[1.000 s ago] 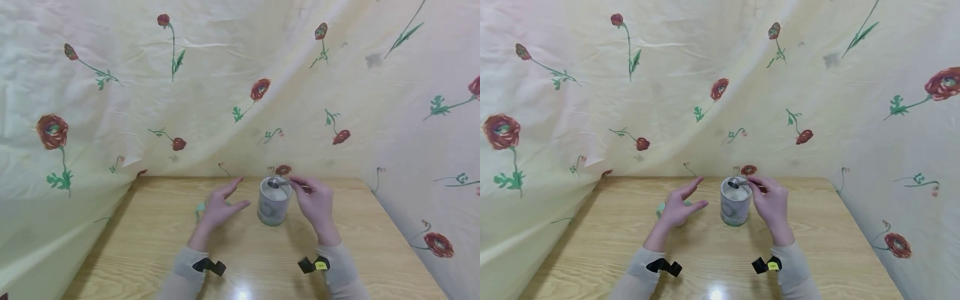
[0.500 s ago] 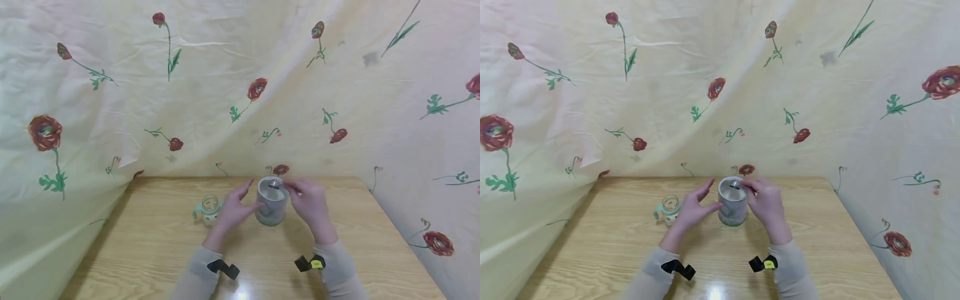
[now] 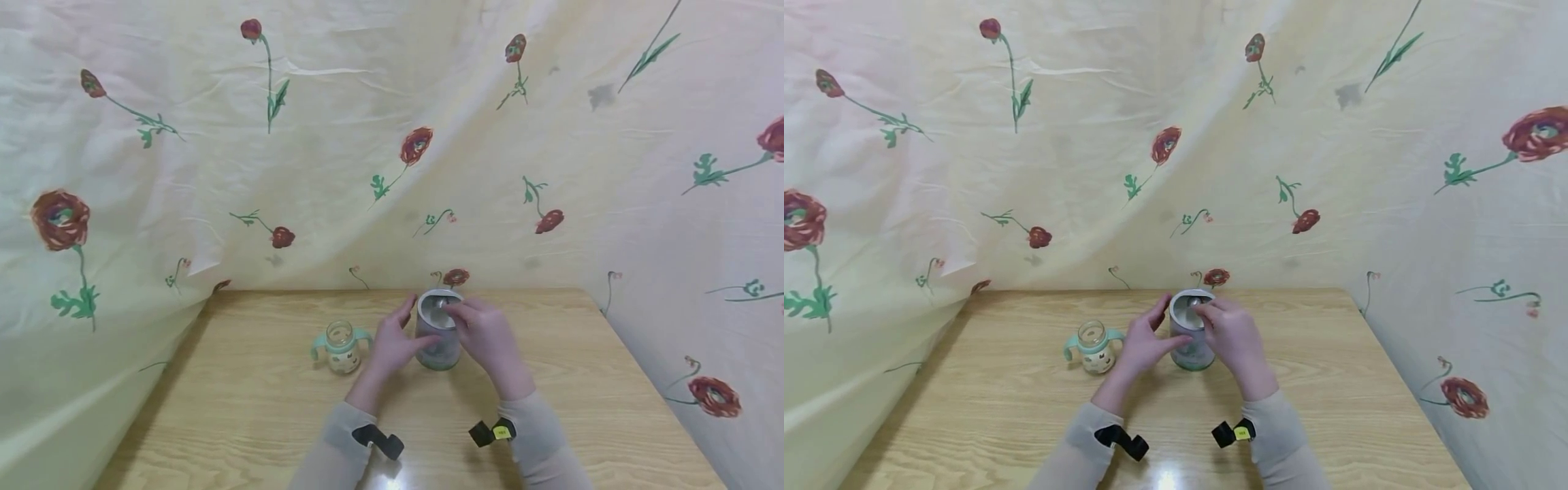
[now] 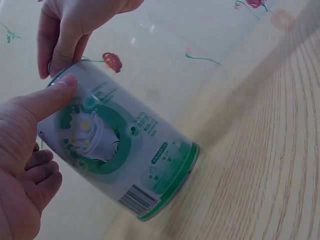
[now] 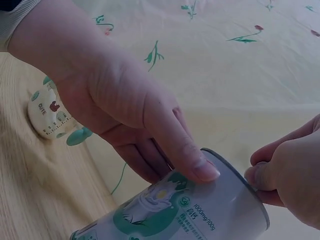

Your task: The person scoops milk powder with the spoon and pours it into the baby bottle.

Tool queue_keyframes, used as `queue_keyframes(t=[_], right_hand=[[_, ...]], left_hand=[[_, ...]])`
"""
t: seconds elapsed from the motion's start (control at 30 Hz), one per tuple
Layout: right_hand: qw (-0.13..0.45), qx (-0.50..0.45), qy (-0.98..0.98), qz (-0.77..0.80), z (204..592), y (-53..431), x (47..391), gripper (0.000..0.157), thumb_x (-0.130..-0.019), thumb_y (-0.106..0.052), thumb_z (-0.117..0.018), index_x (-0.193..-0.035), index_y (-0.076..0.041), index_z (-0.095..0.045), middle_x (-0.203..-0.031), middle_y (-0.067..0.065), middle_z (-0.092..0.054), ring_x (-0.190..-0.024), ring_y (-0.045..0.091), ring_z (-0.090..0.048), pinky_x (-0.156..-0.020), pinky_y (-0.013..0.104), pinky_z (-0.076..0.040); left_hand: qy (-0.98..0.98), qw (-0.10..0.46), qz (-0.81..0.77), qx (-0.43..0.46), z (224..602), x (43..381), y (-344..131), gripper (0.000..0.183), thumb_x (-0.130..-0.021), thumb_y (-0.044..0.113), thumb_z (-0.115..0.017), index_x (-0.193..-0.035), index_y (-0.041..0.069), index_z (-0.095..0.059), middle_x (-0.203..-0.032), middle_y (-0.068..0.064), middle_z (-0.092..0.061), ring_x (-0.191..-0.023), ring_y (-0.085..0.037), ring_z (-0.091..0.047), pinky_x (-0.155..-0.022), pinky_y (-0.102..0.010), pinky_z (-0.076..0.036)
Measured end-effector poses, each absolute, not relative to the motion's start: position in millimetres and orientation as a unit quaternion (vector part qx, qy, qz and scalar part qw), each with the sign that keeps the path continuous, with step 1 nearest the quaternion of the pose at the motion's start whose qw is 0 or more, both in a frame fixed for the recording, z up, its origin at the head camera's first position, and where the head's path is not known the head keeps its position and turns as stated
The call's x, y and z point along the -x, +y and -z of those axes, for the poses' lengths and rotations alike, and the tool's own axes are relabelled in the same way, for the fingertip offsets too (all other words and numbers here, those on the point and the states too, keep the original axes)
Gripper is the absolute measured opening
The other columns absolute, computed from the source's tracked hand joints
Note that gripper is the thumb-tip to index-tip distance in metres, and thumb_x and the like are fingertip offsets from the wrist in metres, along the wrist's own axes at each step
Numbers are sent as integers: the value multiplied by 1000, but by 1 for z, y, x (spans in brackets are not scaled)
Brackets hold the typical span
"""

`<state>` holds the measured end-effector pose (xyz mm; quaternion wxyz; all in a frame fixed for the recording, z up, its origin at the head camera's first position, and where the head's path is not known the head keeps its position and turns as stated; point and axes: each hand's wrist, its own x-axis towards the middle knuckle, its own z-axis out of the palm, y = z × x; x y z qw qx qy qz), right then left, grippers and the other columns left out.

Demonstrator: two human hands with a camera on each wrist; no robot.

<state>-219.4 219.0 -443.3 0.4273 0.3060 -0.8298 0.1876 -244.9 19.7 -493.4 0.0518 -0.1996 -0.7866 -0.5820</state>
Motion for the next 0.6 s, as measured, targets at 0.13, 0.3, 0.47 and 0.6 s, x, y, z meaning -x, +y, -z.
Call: queue_keyframes(t=[0.13,0.3,0.47,0.6], right_hand=[[416,-306,-835,-188,445,217,220,27,-73,19,-85,-93,2,-83,-77,10,-72,-62,22,-67,-54,35,-61],[387,-305,-848,-197,445,214,220,26,-74,18,-85,-93,1,-83,-79,9,-74,-66,22,-70,-58,35,-63],[356,-295,-861,-211,443,212,218,24,-77,17,-83,-92,-1,-84,-76,6,-72,-61,13,-59,-54,31,-57],[320,-282,-877,-222,441,212,219,21,-82,14,-81,-94,-3,-85,-82,6,-75,-66,14,-65,-59,33,-60]], left_hand=[[-780,50,589,205,495,245,23,99,-81,26,-97,-162,6,-44,-166,-11,-43,-149,-30,-46,-120,-46,-42],[-761,57,606,226,500,247,27,93,-81,21,-97,-160,12,-50,-160,-2,-54,-146,-19,-50,-121,-43,-42],[-754,57,614,227,502,248,30,92,-81,22,-97,-160,16,-51,-156,4,-57,-144,-14,-52,-120,-41,-43],[-753,54,615,228,502,248,30,90,-82,24,-96,-160,19,-51,-156,5,-57,-145,-15,-51,-121,-42,-42]])
